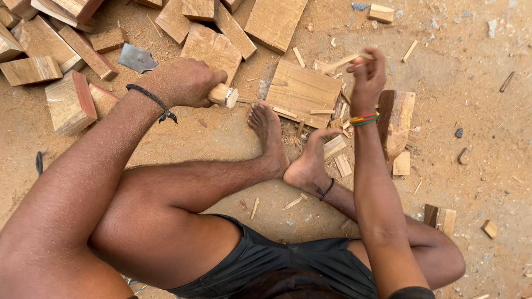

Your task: The person sits on the ground and uses a wooden mallet to strike a chisel held against a small piece of wood. They repeatedly chip away at the wood, creating shavings, and occasionally adjust the position of the wood or clear debris from the work area.

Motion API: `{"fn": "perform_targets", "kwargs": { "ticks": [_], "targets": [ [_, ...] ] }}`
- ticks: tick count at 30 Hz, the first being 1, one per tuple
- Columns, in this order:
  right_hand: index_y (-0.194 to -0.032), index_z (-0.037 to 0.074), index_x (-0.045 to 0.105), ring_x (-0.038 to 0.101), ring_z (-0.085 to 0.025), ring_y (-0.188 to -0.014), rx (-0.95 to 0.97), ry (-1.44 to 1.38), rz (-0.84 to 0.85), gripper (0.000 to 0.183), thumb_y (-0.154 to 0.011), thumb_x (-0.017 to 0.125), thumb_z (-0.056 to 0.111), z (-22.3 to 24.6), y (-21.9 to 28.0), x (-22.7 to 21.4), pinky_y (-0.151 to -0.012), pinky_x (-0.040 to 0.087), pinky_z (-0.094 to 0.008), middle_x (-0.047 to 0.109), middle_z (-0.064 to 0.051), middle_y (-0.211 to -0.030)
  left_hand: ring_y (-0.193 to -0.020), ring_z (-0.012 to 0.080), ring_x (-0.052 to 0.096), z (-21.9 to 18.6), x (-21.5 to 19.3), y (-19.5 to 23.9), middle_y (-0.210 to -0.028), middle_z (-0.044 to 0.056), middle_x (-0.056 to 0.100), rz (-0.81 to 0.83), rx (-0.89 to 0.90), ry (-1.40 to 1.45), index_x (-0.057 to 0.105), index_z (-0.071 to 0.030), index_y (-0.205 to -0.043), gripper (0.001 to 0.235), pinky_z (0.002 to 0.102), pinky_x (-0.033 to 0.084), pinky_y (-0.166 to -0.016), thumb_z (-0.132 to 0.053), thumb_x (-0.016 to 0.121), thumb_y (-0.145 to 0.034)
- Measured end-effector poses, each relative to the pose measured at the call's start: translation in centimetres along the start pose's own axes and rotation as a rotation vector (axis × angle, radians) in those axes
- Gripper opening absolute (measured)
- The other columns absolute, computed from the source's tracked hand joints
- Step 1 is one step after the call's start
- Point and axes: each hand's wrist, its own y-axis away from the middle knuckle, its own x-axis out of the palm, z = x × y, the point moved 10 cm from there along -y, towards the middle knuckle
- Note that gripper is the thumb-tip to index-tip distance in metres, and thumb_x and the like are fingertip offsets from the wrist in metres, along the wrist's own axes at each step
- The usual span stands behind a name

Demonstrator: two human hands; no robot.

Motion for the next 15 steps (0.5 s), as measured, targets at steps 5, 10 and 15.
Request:
{"fn": "perform_targets", "kwargs": {
  "ticks": [5, 10, 15],
  "targets": [
    [-0.111, 0.010, 0.072, 0.073, -0.014, -0.075, -0.196, 0.581, 0.181, 0.023, -0.100, 0.083, 0.028, -0.9, 2.0, 3.8, -0.068, 0.058, -0.028, 0.075, -0.005, -0.092, -0.078, 0.0261, 0.074, 1.4, 1.9, 0.7, -0.079, 0.013, 0.073, 0.065, -0.048, -0.035, 0.064, -0.011, -0.107, 0.037, 0.044, 0.064, -0.068, -0.042, 0.077, -0.092],
    [-0.104, 0.018, 0.077, 0.063, -0.028, -0.095, -0.331, 1.106, 0.530, 0.042, -0.068, 0.089, 0.037, -4.0, 10.2, 12.5, -0.082, 0.043, -0.050, 0.072, -0.006, -0.096, -0.080, 0.0263, 0.072, 0.6, 3.8, 0.2, -0.080, 0.013, 0.072, 0.094, 0.011, -0.001, 0.063, -0.007, -0.107, 0.045, 0.043, 0.064, -0.070, -0.038, 0.084, -0.082],
    [-0.094, 0.023, 0.075, 0.062, -0.028, -0.105, -0.437, 1.138, 0.641, 0.018, -0.078, 0.082, 0.029, -6.6, 11.8, 13.8, -0.090, 0.044, -0.048, 0.070, -0.003, -0.105, -0.081, 0.0275, 0.073, -0.5, 4.4, -0.1, -0.082, 0.013, 0.073, 0.156, 0.025, -0.055, 0.061, -0.008, -0.109, 0.039, 0.044, 0.063, -0.072, -0.035, 0.080, -0.088]
  ]
}}
